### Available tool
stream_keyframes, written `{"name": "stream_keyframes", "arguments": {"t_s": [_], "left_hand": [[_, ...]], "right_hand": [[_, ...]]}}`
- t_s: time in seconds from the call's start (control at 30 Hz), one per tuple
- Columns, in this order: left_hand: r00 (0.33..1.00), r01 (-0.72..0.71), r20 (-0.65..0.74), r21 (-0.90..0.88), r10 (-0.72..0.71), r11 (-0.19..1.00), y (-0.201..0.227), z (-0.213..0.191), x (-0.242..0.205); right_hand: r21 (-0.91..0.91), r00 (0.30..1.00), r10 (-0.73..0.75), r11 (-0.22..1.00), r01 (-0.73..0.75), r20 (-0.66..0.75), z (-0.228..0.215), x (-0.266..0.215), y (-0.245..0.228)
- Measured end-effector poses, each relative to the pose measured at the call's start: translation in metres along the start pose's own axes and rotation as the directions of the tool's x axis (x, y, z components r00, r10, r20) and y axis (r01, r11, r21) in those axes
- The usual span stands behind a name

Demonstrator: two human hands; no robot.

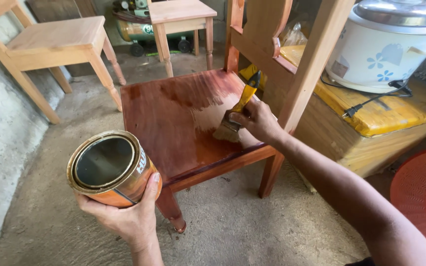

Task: Staining a wooden chair using a paintbrush and wood stain.

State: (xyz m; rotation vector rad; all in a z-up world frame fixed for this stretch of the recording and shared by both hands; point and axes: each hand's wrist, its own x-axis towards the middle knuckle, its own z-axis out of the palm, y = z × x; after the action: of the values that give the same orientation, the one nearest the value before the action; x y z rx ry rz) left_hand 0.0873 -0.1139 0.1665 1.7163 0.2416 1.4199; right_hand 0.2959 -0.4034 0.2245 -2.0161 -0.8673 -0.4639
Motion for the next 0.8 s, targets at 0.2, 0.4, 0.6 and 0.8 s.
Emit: {"name": "stream_keyframes", "arguments": {"t_s": [0.2, 0.4, 0.6, 0.8], "left_hand": [[1.0, -0.01, 0.006, -0.003, 0.01, 1.0, -0.003, -0.002, 0.0], [1.0, -0.026, 0.001, 0.0, 0.026, 1.0, -0.005, 0.0, 0.0], [1.0, -0.017, 0.002, 0.015, 0.017, 1.0, -0.005, -0.001, 0.0], [1.0, -0.012, -0.01, -0.013, 0.012, 1.0, -0.005, 0.0, -0.002]], "right_hand": [[-0.168, 0.997, 0.074, 0.983, -0.073, 0.003, -0.005, -0.039, -0.066], [-0.136, 0.96, 0.047, 0.991, -0.009, 0.276, -0.039, -0.056, -0.112], [-0.06, 0.95, 0.072, 0.997, -0.056, 0.303, -0.022, -0.028, -0.081], [-0.335, 0.997, 0.066, 0.941, -0.05, 0.038, -0.002, -0.002, -0.075]]}}
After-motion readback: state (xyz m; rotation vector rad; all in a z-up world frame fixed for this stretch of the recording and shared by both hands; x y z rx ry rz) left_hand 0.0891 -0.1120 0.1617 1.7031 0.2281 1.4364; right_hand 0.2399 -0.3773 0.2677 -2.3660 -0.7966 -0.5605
